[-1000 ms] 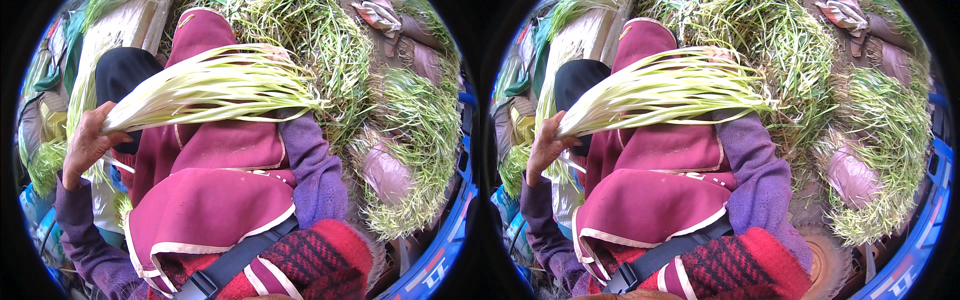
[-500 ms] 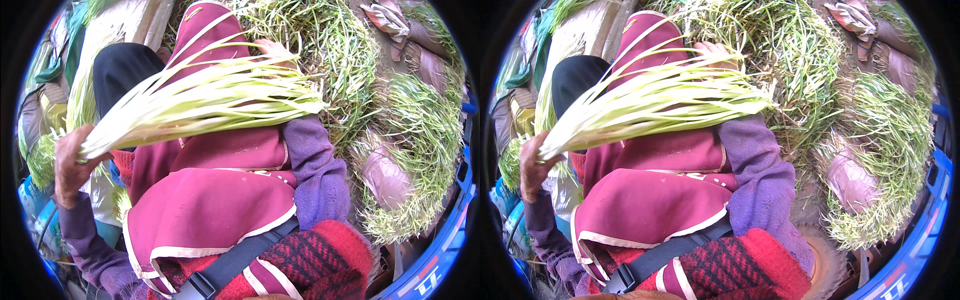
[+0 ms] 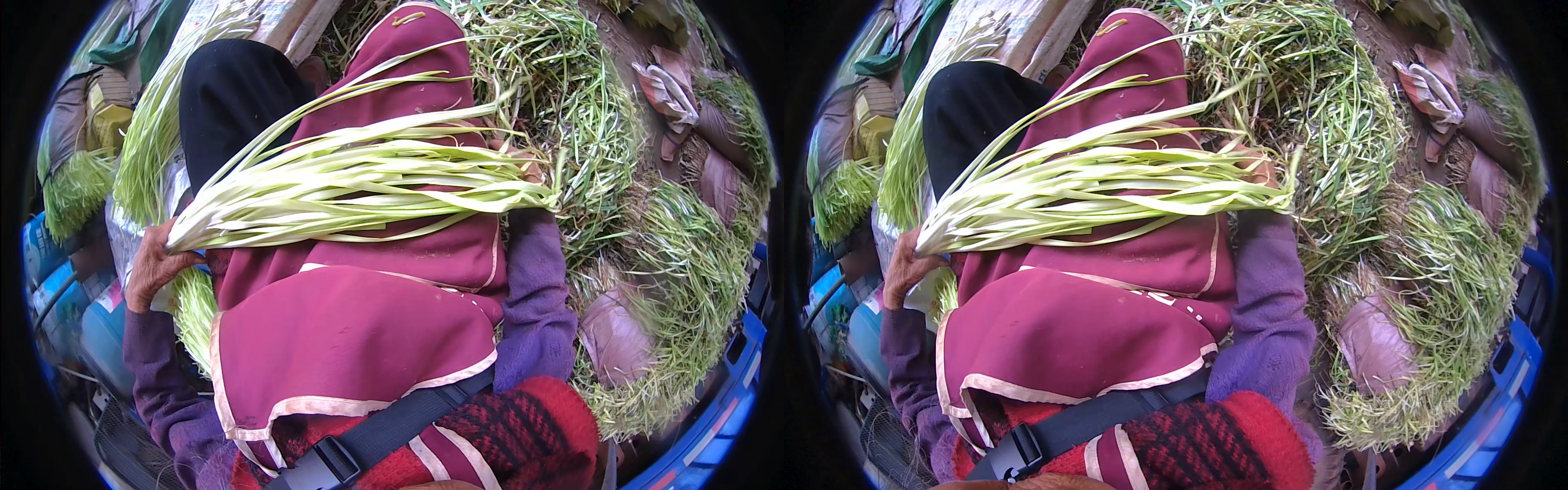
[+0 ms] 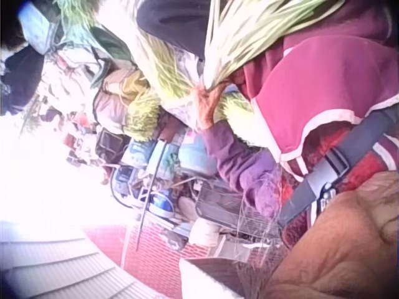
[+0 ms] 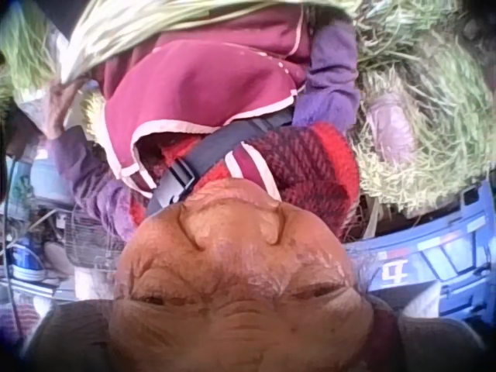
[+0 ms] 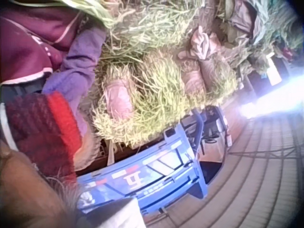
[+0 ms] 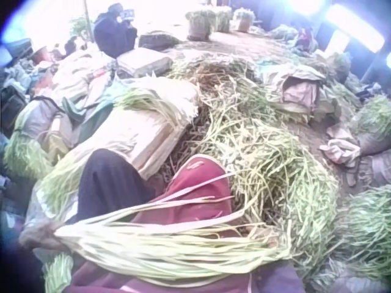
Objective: The person sits and peels the outer layers off long, pale green stalks by hand, separating the inner white strands. The peeled strands are gathered in the left hand while the discarded outer layers are placed aside. The person continues this process repeatedly with multiple stalks.
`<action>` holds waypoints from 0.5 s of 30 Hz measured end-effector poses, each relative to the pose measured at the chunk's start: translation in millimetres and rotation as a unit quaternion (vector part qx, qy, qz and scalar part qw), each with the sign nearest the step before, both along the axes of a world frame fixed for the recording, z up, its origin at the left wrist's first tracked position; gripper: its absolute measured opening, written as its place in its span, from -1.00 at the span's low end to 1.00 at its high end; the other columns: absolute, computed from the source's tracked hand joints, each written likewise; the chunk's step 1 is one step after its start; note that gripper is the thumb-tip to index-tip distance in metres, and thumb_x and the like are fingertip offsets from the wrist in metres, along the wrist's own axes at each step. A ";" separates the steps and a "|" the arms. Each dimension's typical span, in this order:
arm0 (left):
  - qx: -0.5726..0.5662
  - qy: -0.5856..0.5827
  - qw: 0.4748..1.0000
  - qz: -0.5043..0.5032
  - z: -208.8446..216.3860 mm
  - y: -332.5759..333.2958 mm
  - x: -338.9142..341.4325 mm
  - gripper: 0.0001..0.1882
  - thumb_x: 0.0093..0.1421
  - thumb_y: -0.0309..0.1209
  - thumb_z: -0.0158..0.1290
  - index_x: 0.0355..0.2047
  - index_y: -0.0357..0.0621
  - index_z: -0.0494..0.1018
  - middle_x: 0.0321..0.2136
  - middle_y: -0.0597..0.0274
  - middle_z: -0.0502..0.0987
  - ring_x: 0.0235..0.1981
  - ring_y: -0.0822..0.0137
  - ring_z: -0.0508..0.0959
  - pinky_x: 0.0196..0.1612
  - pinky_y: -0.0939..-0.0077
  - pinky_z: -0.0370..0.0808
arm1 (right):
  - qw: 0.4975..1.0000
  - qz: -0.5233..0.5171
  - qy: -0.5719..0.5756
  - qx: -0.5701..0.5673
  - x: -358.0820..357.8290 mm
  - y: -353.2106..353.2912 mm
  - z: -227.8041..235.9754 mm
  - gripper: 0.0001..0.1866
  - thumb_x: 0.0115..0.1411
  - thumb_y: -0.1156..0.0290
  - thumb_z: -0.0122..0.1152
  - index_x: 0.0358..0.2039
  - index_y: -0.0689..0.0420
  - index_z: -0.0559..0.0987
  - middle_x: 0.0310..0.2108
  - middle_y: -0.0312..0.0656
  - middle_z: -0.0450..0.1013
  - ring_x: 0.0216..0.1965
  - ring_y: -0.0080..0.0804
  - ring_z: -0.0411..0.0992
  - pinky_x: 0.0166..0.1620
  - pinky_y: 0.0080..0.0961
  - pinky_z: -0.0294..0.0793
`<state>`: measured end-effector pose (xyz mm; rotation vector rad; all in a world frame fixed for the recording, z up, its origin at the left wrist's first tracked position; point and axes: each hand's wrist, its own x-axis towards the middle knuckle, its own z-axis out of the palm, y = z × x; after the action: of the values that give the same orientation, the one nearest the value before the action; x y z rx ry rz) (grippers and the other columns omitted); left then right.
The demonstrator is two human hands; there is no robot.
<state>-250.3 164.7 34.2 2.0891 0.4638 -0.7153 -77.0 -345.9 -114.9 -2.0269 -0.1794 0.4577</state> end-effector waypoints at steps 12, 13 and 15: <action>0.082 -0.100 0.984 -0.126 0.4 22.0 2.3 -0.17 -0.28 -0.12 0.31 0.02 -0.22 0.29 -0.08 0.03 0.41 -0.04 0.13 0.41 0.03 0.32 0.31 | 0.984 -0.142 0.071 -0.082 9.0 -154.6 -29.2 -0.77 0.07 0.52 0.18 -0.22 0.24 0.52 -0.35 -0.23 0.47 -0.35 -0.54 0.43 -0.28 -0.61 0.45; 0.057 -0.112 0.986 -0.107 3.3 24.1 3.8 -0.17 -0.26 -0.13 0.31 0.03 -0.20 0.28 -0.06 0.05 0.40 -0.02 0.15 0.40 0.05 0.32 0.30 | 0.984 -0.141 0.061 -0.089 8.8 -166.1 -26.3 -0.79 0.07 0.51 0.19 -0.25 0.24 0.52 -0.44 -0.27 0.46 -0.45 -0.58 0.40 -0.38 -0.65 0.41; 0.046 -0.144 0.986 -0.069 9.1 25.5 5.2 -0.17 -0.25 -0.15 0.32 0.04 -0.19 0.28 -0.05 0.08 0.40 0.00 0.20 0.38 0.07 0.36 0.28 | 0.979 -0.169 0.064 -0.092 5.5 -182.3 -26.5 -0.81 0.06 0.48 0.21 -0.28 0.21 0.53 -0.52 -0.29 0.44 -0.53 -0.60 0.37 -0.46 -0.69 0.36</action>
<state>-245.1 190.2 43.4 2.2835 0.1951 -0.4656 -71.5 -528.2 -141.4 -2.1451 0.2931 0.3975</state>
